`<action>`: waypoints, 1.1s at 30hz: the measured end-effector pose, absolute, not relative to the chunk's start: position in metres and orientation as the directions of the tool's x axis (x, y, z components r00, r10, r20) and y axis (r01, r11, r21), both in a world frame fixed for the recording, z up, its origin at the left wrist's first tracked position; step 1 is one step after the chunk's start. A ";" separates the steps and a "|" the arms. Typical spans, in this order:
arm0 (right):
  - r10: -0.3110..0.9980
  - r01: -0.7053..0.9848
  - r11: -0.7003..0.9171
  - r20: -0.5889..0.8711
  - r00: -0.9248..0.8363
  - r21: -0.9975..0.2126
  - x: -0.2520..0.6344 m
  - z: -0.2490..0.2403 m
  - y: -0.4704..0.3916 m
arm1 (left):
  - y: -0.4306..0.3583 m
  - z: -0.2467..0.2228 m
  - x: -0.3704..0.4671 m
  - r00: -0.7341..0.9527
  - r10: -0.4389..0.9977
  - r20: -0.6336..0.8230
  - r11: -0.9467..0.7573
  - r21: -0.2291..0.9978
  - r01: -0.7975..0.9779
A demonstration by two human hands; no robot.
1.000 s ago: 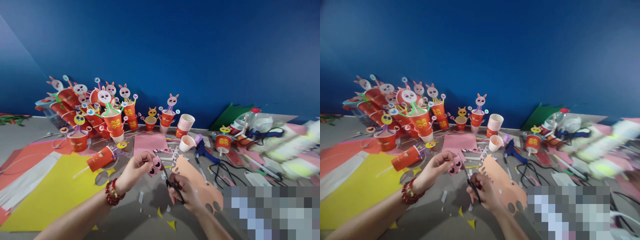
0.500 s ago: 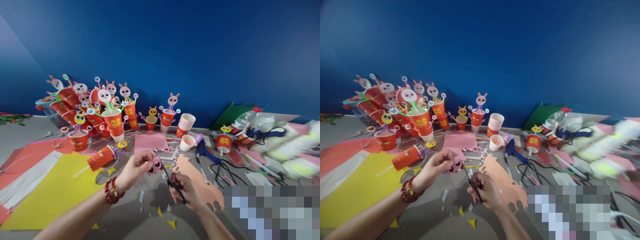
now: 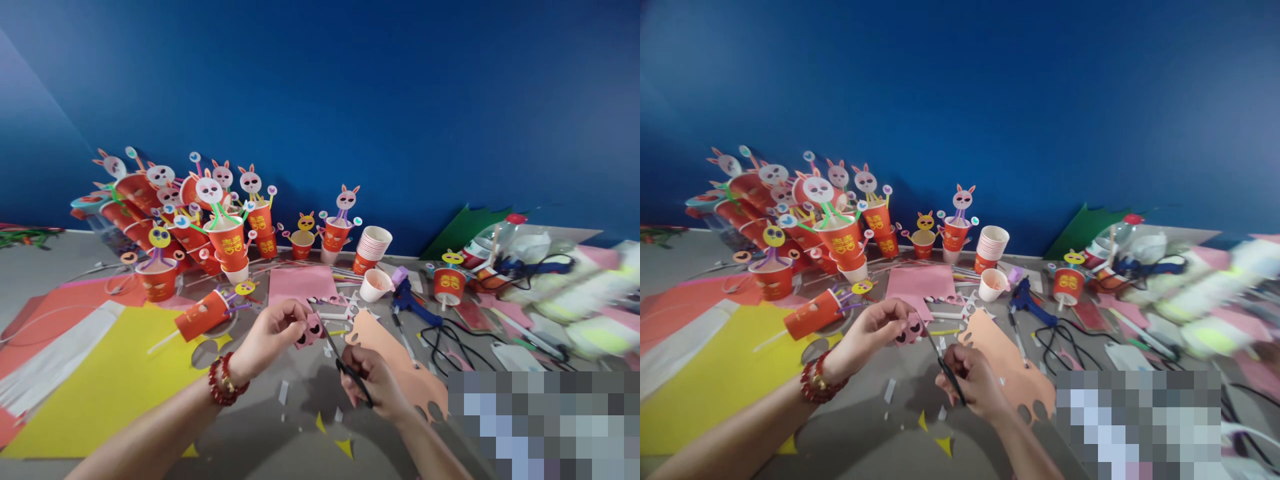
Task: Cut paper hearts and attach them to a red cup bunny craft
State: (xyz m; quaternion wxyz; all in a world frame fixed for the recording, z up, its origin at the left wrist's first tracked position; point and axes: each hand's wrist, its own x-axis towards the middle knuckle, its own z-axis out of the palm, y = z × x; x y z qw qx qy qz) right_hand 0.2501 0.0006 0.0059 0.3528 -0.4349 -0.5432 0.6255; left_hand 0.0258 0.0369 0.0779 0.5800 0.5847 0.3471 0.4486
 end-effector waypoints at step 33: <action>0.911 0.079 -0.161 -0.179 -0.372 -0.984 0.255 0.008 0.003 | 0.041 0.083 0.019 0.397 0.909 0.131 -0.131 0.991 -0.028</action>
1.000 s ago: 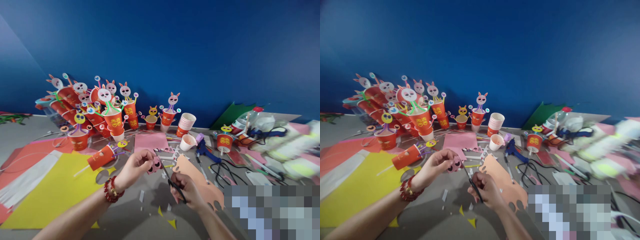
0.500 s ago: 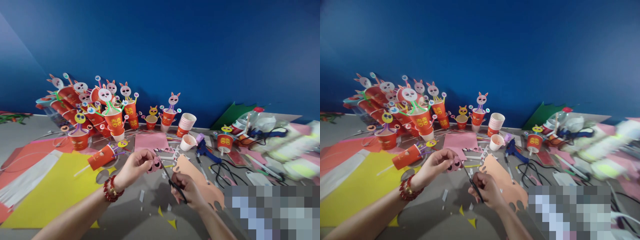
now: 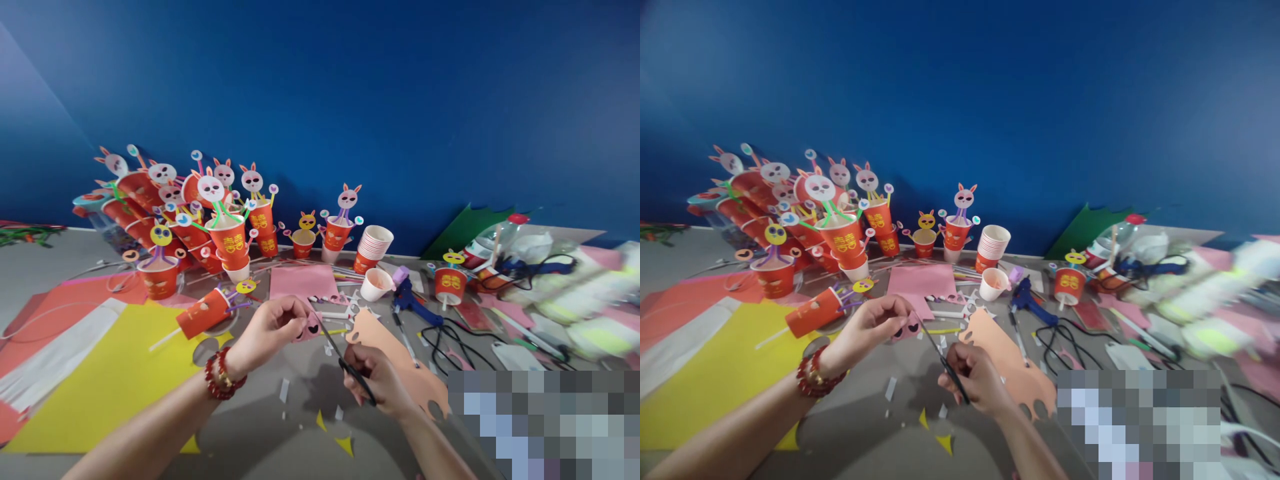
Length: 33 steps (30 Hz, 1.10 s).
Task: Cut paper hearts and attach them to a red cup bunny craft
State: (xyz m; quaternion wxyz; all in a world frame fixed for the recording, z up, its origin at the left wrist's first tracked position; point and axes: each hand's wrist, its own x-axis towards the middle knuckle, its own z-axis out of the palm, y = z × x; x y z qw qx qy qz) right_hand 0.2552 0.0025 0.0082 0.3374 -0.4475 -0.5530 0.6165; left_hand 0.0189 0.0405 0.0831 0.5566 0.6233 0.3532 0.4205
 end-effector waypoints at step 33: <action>0.910 0.087 -0.176 -0.196 -0.366 -0.981 0.256 0.013 0.004 | 0.042 0.093 0.012 0.425 0.892 0.153 -0.232 0.962 0.141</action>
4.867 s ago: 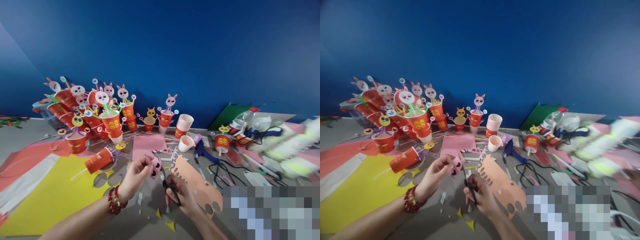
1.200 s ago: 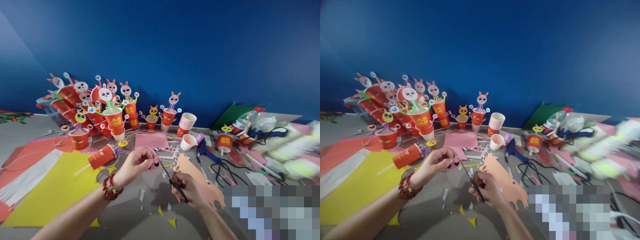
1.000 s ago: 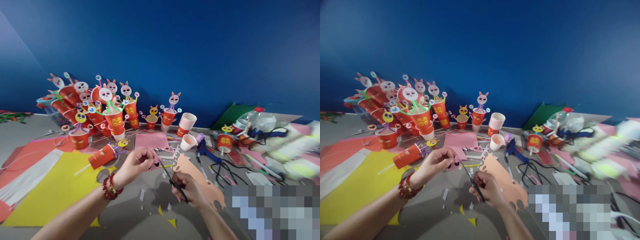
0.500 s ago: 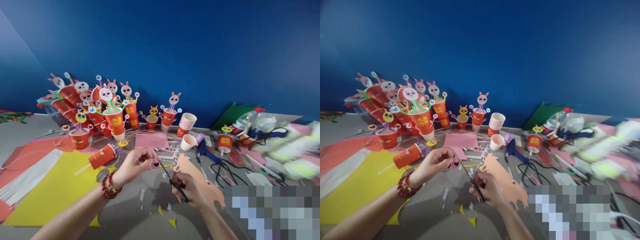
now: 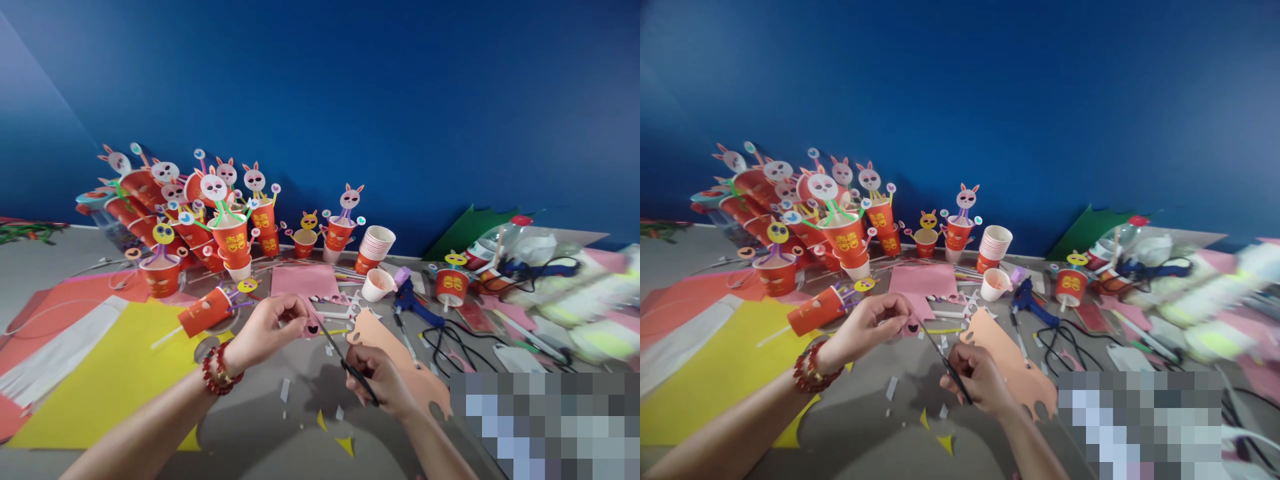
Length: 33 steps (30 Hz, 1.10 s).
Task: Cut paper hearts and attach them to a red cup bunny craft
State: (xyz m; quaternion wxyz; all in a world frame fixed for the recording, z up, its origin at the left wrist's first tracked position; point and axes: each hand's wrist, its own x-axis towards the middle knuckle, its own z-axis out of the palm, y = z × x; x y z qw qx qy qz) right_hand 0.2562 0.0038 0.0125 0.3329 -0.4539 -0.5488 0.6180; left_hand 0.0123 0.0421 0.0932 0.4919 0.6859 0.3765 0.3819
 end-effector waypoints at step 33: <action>0.924 0.175 -0.110 -0.165 -0.346 -0.978 0.258 0.014 0.005 | 0.043 0.101 0.010 0.429 0.875 0.223 -0.328 0.925 0.190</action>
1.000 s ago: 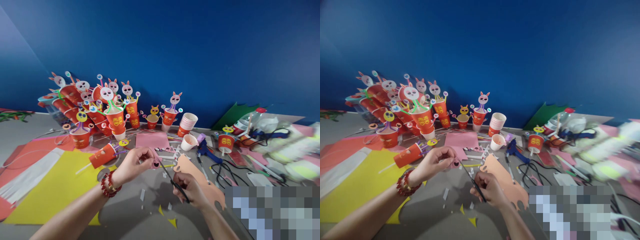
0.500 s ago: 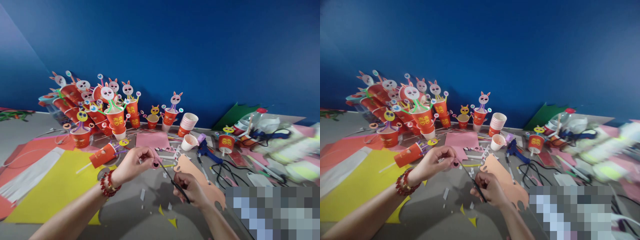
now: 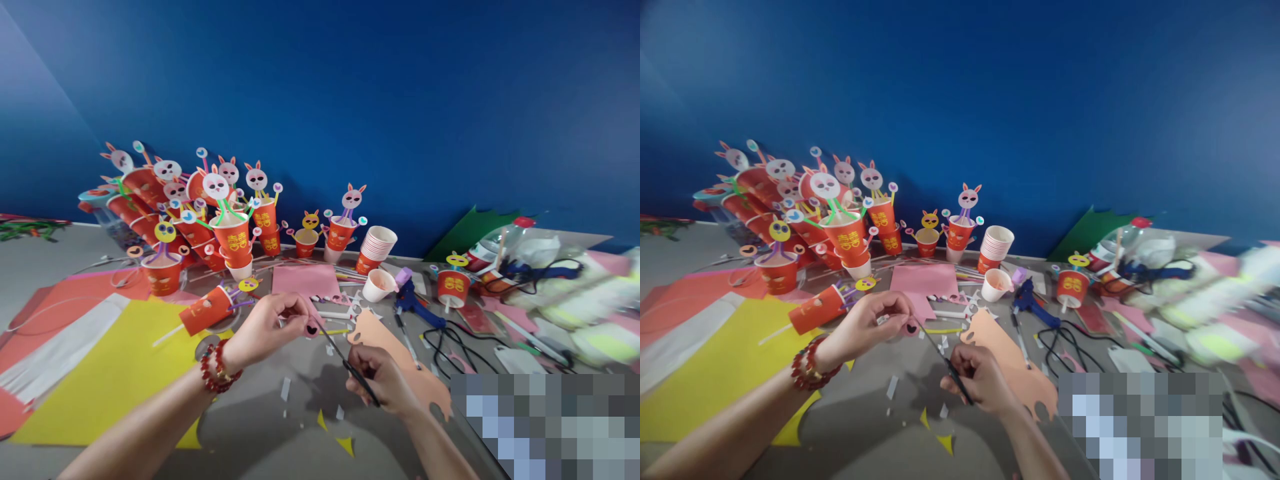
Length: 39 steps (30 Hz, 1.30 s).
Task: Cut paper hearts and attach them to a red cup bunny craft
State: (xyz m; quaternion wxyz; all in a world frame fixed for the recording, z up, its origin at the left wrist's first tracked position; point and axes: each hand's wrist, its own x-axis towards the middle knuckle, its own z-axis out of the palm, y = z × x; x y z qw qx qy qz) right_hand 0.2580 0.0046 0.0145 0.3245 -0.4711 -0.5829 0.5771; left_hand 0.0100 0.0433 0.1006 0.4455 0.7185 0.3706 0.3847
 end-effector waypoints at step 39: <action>0.924 -0.045 -0.156 -0.130 -0.359 -0.987 0.245 0.026 -0.003 | 0.022 0.062 0.046 0.233 0.955 0.185 -0.142 0.972 -0.187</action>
